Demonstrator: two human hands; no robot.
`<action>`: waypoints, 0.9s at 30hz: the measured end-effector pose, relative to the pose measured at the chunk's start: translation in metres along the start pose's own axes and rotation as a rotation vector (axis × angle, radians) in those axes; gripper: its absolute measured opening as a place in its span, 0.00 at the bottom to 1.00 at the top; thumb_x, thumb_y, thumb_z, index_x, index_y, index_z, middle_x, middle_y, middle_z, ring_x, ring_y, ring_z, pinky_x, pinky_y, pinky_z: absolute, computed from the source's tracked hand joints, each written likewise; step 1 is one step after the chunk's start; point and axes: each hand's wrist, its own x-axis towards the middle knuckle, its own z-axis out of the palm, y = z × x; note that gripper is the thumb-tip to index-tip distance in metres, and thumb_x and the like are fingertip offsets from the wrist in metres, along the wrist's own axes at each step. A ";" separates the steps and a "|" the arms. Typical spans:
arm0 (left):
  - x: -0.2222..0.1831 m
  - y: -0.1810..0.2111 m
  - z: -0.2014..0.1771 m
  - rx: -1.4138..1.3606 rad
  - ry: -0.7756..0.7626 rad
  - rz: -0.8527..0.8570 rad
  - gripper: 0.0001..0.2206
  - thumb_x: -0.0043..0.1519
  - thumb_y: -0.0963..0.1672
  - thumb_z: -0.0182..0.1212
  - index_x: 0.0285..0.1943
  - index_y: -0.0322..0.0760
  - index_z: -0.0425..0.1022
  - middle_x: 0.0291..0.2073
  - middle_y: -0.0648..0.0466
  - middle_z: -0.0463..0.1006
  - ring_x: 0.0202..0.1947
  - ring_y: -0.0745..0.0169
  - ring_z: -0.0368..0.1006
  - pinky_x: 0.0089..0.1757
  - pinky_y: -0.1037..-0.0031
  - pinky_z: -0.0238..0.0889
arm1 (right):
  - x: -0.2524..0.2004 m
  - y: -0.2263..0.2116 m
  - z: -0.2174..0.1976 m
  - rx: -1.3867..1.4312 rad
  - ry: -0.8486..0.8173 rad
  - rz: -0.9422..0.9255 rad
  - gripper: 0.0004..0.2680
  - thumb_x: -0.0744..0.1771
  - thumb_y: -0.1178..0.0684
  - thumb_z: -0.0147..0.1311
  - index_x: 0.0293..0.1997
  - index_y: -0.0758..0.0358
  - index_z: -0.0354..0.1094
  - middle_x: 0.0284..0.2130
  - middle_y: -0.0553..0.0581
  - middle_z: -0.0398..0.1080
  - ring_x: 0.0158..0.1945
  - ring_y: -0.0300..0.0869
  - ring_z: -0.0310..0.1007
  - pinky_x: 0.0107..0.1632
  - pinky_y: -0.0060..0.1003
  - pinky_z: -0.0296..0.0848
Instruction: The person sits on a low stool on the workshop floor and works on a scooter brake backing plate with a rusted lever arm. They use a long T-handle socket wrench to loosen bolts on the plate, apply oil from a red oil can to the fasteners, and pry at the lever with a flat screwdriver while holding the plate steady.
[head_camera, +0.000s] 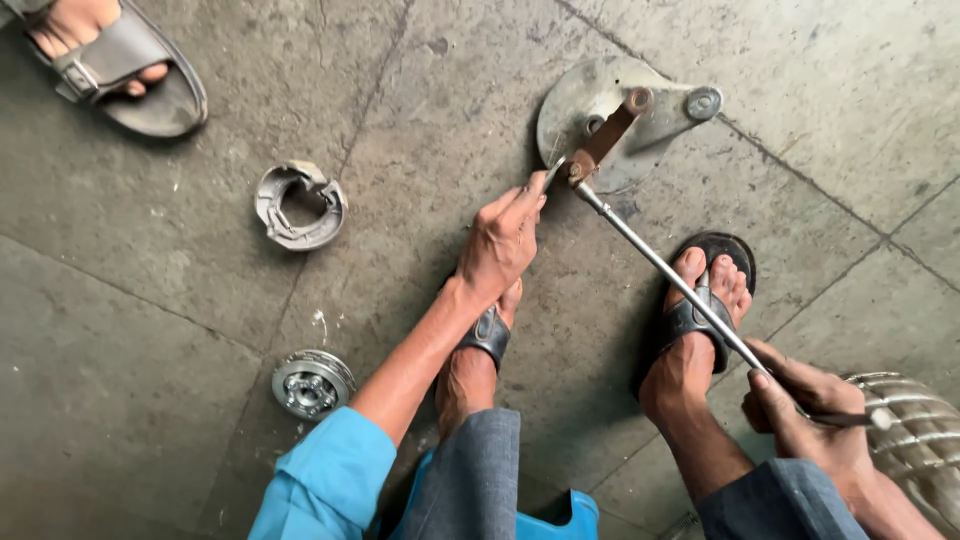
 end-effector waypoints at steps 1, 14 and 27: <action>-0.005 0.001 0.001 -0.004 0.017 0.021 0.17 0.69 0.37 0.54 0.68 0.27 0.67 0.38 0.38 0.76 0.38 0.38 0.77 0.34 0.62 0.70 | 0.000 0.000 -0.002 -0.155 0.010 -0.049 0.14 0.68 0.62 0.53 0.61 0.73 0.70 0.23 0.53 0.67 0.25 0.37 0.64 0.28 0.34 0.66; 0.013 0.025 -0.011 -0.016 -0.062 -0.128 0.13 0.66 0.37 0.55 0.59 0.23 0.71 0.32 0.36 0.77 0.33 0.38 0.78 0.30 0.59 0.68 | 0.063 -0.014 0.141 -0.402 0.403 -0.245 0.21 0.75 0.45 0.36 0.78 0.62 0.46 0.78 0.61 0.41 0.81 0.51 0.31 0.77 0.44 0.31; 0.041 0.001 -0.029 -0.187 -0.302 -0.489 0.13 0.68 0.46 0.55 0.36 0.29 0.77 0.21 0.53 0.78 0.26 0.64 0.74 0.33 0.68 0.67 | 0.070 -0.026 0.091 -0.423 0.460 -0.296 0.15 0.74 0.50 0.43 0.68 0.65 0.63 0.65 0.68 0.60 0.69 0.56 0.51 0.67 0.51 0.50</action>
